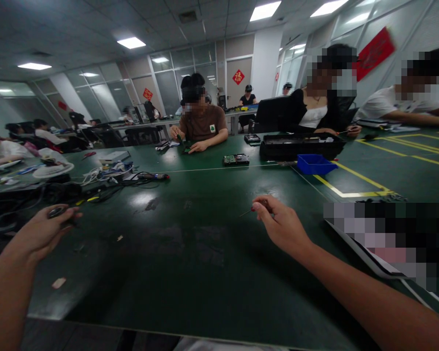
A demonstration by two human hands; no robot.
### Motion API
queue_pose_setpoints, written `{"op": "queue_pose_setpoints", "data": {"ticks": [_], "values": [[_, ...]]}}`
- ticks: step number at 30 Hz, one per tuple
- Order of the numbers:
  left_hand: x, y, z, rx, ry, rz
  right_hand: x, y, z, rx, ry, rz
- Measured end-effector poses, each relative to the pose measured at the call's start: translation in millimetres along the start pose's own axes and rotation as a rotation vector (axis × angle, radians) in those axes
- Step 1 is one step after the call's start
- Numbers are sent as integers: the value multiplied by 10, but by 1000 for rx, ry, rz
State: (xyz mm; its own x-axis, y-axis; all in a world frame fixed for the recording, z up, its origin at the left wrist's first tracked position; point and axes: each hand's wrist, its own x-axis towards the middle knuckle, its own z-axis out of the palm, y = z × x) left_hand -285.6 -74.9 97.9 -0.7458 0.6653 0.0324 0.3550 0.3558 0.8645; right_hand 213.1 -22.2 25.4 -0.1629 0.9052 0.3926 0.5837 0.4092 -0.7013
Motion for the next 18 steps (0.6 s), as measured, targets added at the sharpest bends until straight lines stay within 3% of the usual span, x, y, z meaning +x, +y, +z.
{"op": "queue_pose_setpoints", "data": {"ticks": [2,4,6,9,12,15,18], "values": [[-42,53,214,-197,-179,-36,-4,10,7,-4,-11,11],[-175,150,479,-234,-339,-3,-8,32,21,2,-6,15],[-377,270,769,-195,-537,106,-11,56,35,20,0,18],[-748,457,1195,-70,-723,338,-10,66,37,42,1,26],[-1113,623,1575,-68,-918,439,-6,21,11,11,-1,25],[-1397,745,1915,-159,-1038,454,-11,-45,-23,-25,-4,5],[-1580,796,2211,-210,-1055,508,-28,-88,-42,-35,26,-16]]}}
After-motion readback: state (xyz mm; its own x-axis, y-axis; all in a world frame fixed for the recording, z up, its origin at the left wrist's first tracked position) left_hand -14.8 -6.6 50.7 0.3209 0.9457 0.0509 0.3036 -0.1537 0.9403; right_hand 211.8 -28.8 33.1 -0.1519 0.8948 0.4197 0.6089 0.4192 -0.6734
